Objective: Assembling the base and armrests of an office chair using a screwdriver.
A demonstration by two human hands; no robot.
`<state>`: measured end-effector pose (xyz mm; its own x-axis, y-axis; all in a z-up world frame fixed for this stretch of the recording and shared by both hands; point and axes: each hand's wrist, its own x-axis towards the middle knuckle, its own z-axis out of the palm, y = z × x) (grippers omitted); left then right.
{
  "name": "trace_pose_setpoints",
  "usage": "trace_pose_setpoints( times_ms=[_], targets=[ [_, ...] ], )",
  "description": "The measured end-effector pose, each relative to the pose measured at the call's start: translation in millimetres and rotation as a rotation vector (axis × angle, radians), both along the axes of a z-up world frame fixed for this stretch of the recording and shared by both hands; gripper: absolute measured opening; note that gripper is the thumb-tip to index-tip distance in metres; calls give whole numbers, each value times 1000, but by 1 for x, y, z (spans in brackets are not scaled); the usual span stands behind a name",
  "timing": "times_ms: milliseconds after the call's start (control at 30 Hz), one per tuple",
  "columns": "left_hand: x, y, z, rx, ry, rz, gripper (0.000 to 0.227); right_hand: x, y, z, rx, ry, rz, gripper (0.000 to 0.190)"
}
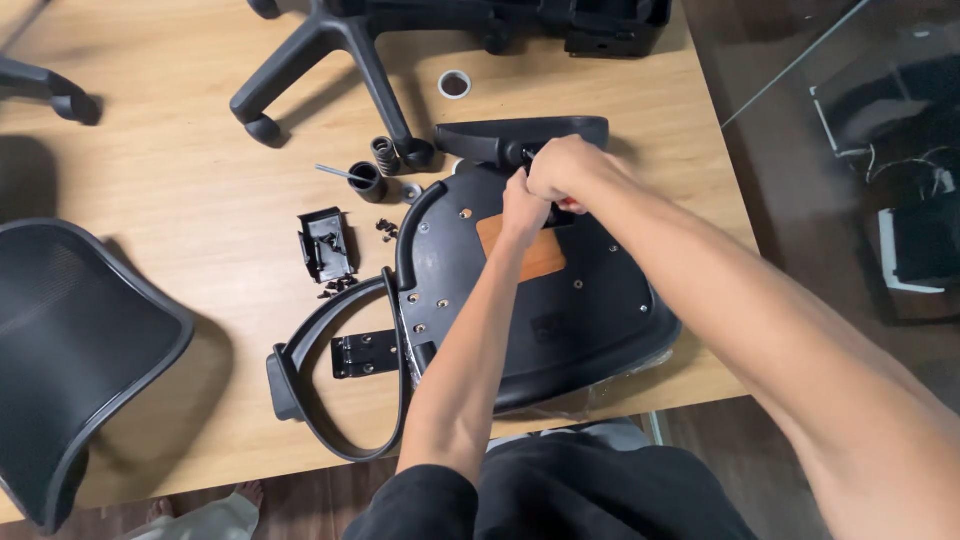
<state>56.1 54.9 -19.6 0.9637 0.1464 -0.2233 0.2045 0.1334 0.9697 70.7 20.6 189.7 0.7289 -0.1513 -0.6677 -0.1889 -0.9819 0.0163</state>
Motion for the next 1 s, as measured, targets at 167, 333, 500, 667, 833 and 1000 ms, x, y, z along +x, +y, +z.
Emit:
trace_pose_setpoints(
  times_ms=[167,333,500,667,833,1000],
  targets=[
    [3,-7,-21,51,-53,34,18,1,-13,-6,-79,-63,185,26],
    [5,-12,-15,37,-49,7,26,-1,-14,-21,-129,-181,230,33],
    [-3,-11,-5,113,-30,39,34,-6,-14,-29,-151,-173,283,31],
    [2,-20,-18,85,-43,91,33,-8,-20,-39,-177,-184,303,27],
    [-4,-16,-20,88,-17,54,31,-22,-24,-51,-164,-206,376,25],
    [-1,-19,-30,31,-24,80,32,-30,-19,-50,-252,-230,433,27]
  ],
)
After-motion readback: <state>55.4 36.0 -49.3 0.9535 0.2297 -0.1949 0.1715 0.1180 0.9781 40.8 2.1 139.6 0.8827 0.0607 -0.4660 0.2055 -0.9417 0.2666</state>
